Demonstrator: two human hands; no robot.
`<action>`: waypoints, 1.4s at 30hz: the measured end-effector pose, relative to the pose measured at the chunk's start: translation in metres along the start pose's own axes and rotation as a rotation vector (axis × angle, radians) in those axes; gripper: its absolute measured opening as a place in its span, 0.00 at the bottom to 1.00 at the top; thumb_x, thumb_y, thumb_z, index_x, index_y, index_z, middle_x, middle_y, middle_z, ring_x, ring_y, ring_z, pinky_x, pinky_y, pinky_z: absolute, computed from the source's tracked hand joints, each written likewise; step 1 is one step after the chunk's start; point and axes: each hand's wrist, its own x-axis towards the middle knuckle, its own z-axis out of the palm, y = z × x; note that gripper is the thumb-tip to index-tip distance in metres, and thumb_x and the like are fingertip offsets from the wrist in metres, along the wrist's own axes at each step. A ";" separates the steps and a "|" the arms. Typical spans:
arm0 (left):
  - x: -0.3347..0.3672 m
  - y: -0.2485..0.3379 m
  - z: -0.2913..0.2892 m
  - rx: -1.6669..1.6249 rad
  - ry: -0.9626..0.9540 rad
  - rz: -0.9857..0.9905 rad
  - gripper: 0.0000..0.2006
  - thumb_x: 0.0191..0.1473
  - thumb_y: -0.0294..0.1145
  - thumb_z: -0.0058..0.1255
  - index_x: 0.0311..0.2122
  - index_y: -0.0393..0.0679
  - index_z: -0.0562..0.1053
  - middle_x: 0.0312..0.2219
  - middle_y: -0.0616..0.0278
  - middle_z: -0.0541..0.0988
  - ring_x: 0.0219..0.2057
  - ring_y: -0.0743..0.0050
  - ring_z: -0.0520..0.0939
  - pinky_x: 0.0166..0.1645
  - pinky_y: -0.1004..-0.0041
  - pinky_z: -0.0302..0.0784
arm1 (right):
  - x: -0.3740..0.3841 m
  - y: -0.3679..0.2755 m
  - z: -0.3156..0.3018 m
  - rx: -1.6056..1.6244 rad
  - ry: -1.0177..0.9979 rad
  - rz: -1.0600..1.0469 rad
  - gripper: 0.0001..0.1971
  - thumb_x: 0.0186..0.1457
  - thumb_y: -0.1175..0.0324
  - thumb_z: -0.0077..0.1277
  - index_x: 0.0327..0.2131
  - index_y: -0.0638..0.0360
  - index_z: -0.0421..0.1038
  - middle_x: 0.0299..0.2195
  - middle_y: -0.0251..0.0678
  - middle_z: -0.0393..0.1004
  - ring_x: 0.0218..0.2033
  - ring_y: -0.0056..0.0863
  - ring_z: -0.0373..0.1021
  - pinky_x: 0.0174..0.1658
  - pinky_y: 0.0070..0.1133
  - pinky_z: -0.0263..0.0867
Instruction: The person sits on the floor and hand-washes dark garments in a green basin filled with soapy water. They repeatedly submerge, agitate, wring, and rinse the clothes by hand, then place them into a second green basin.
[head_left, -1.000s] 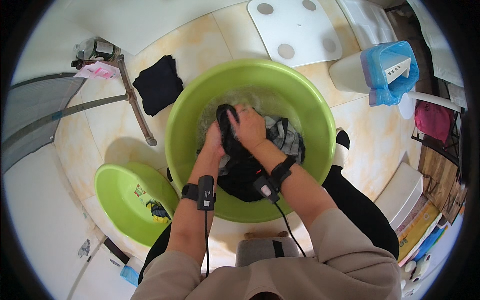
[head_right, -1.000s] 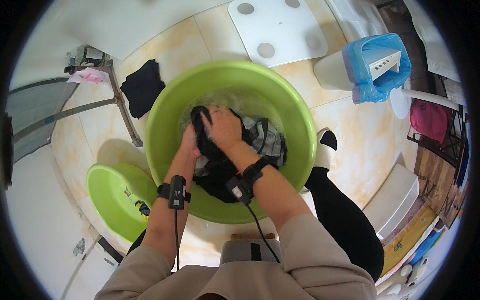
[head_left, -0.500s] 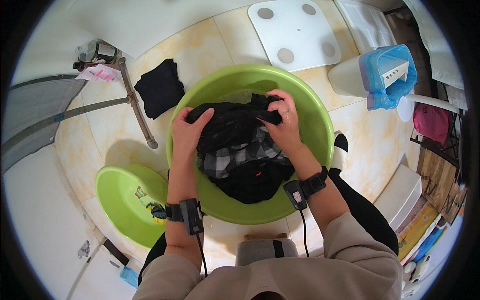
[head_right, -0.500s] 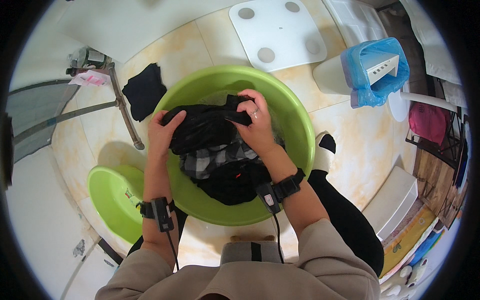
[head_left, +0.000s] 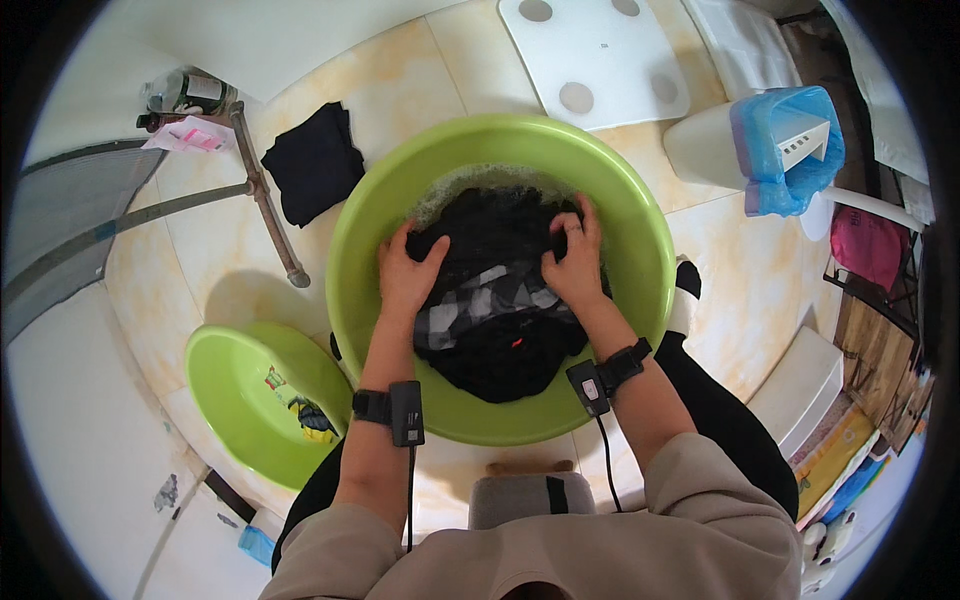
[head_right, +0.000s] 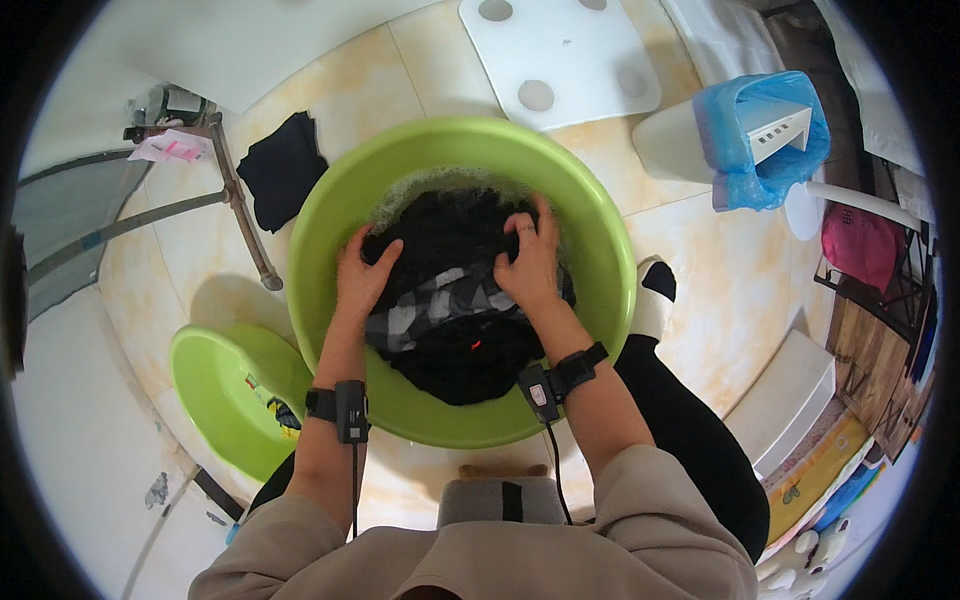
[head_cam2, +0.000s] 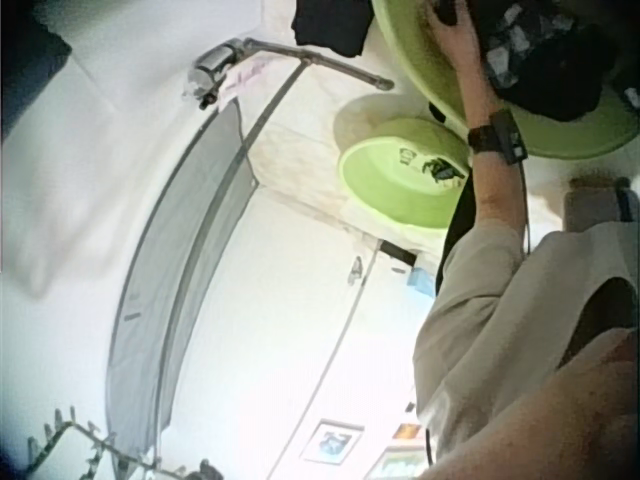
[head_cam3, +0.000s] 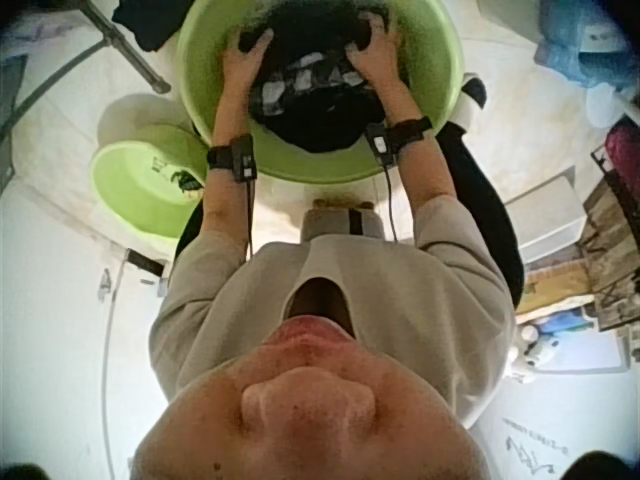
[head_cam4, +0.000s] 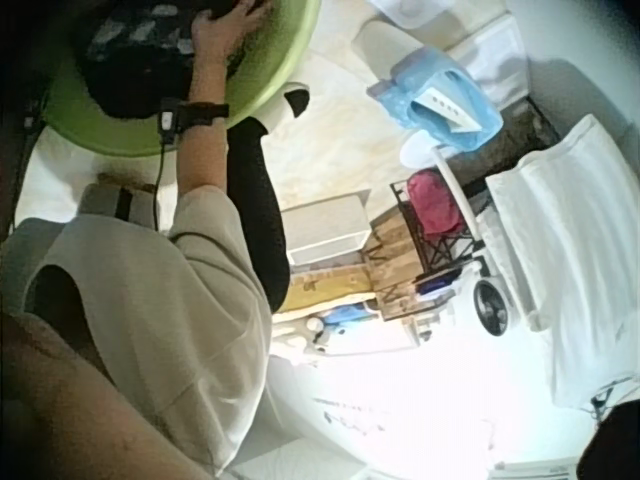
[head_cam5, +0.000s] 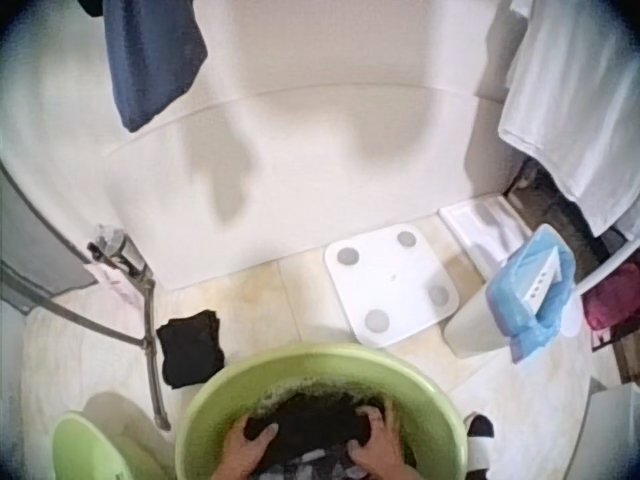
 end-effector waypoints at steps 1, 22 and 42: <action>0.004 -0.006 0.006 -0.219 -0.011 -0.087 0.29 0.47 0.52 0.58 0.48 0.40 0.72 0.53 0.48 0.68 0.48 0.55 0.75 0.53 0.61 0.70 | 0.002 -0.002 0.004 -0.023 0.003 0.109 0.20 0.40 0.64 0.63 0.38 0.57 0.69 0.56 0.50 0.58 0.58 0.54 0.52 0.59 0.41 0.51; 0.040 0.034 -0.056 -0.445 -0.556 -0.163 0.28 0.36 0.36 0.67 0.44 0.34 0.73 0.36 0.54 0.79 0.37 0.64 0.81 0.41 0.69 0.76 | 0.017 0.002 -0.016 0.136 0.090 -0.045 0.15 0.34 0.82 0.61 0.22 0.61 0.63 0.22 0.40 0.62 0.23 0.39 0.64 0.26 0.26 0.61; 0.010 0.036 0.018 0.333 -0.054 0.093 0.16 0.40 0.41 0.58 0.30 0.38 0.75 0.39 0.45 0.73 0.37 0.42 0.77 0.42 0.55 0.74 | 0.032 -0.013 0.036 -0.259 -0.009 0.199 0.24 0.45 0.61 0.59 0.47 0.56 0.68 0.47 0.50 0.63 0.49 0.51 0.62 0.51 0.40 0.61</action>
